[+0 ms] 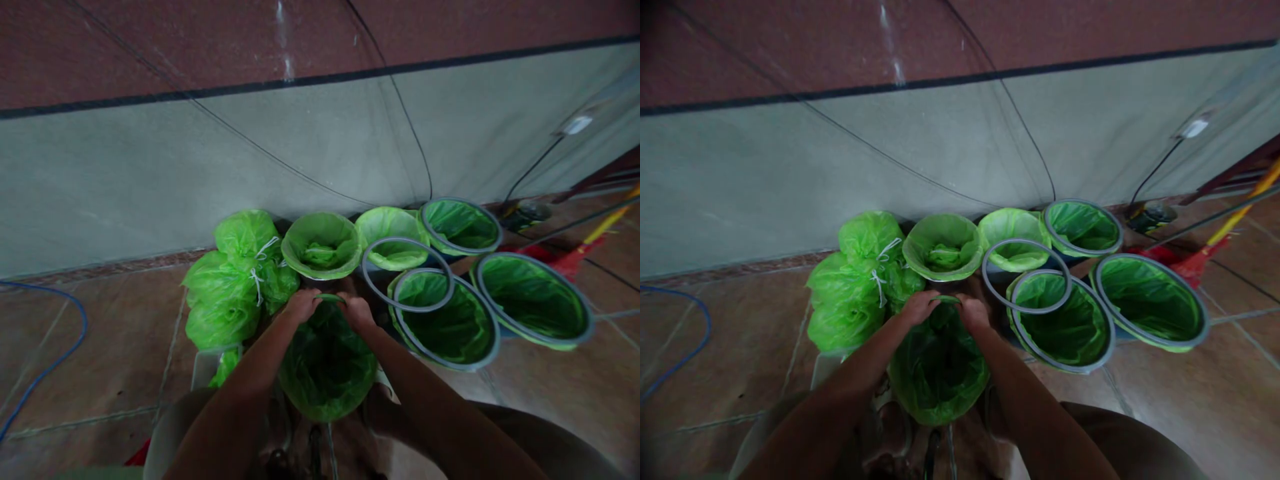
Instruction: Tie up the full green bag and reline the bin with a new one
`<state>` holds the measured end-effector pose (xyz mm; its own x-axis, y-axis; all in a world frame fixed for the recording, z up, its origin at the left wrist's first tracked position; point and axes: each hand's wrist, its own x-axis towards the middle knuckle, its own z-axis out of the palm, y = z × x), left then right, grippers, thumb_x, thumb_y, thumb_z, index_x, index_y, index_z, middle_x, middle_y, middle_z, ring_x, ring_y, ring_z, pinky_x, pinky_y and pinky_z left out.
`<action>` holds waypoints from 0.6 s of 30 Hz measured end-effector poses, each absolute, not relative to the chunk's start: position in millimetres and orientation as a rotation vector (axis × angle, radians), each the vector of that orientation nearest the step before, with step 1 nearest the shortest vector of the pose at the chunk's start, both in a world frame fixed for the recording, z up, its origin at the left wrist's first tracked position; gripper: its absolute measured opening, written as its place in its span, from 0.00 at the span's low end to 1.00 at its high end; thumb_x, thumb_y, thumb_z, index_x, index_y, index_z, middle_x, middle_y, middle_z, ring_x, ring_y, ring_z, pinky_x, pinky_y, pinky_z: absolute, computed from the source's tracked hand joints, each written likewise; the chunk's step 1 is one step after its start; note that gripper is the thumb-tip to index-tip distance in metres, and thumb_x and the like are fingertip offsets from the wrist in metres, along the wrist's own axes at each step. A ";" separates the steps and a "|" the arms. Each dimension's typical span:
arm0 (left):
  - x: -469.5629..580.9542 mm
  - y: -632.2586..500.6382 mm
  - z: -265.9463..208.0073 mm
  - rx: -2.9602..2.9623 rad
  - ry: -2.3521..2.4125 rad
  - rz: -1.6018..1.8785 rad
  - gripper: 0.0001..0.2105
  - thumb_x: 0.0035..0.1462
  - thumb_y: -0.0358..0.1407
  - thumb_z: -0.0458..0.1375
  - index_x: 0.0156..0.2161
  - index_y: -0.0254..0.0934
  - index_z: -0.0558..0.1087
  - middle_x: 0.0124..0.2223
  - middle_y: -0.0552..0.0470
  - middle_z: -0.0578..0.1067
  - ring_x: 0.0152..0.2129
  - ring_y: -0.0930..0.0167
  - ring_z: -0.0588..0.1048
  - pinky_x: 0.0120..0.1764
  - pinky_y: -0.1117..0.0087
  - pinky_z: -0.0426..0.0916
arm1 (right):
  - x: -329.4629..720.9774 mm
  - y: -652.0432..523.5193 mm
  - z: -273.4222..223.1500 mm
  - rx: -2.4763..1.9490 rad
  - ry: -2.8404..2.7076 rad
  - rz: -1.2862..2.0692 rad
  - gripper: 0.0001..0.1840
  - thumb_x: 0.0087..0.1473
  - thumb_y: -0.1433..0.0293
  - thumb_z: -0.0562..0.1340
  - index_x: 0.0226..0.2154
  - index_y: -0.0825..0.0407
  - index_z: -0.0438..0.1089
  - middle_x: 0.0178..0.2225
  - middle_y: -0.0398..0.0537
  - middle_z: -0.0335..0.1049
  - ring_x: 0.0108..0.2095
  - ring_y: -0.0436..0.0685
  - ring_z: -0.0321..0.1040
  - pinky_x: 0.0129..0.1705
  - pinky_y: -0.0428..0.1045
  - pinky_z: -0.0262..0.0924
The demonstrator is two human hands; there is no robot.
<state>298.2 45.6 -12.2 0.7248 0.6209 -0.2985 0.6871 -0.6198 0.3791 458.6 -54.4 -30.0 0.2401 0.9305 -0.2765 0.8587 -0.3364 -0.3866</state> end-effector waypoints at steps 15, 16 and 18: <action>244.8 58.8 53.7 2.249 1.359 -0.323 0.24 0.56 0.40 0.57 0.56 0.32 0.67 0.59 0.37 0.69 0.57 0.57 0.67 0.57 0.63 0.61 | 472.6 -107.8 -1.1 -1.941 -0.200 0.850 0.13 0.58 0.60 0.54 0.34 0.53 0.66 0.30 0.51 0.73 0.33 0.57 0.73 0.38 0.53 0.69; 240.4 58.3 59.2 2.236 1.372 -0.299 0.24 0.55 0.40 0.57 0.56 0.30 0.68 0.59 0.36 0.69 0.57 0.57 0.67 0.57 0.62 0.61 | 476.2 -108.8 -0.9 -1.818 0.027 0.951 0.13 0.59 0.59 0.52 0.32 0.51 0.63 0.27 0.48 0.71 0.29 0.55 0.72 0.34 0.52 0.69; 234.2 54.7 68.9 2.212 1.375 -0.219 0.23 0.56 0.39 0.57 0.54 0.29 0.69 0.57 0.36 0.71 0.55 0.56 0.69 0.56 0.61 0.62 | 484.4 -105.1 0.4 -1.584 0.313 1.092 0.14 0.62 0.60 0.48 0.30 0.49 0.59 0.22 0.42 0.66 0.23 0.52 0.69 0.28 0.48 0.69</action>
<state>234.2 54.7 68.9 0.4710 0.7878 -0.3969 0.8721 -0.3482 0.3438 484.4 -105.1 0.4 0.5352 0.3417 -0.7725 -0.6991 -0.3341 -0.6322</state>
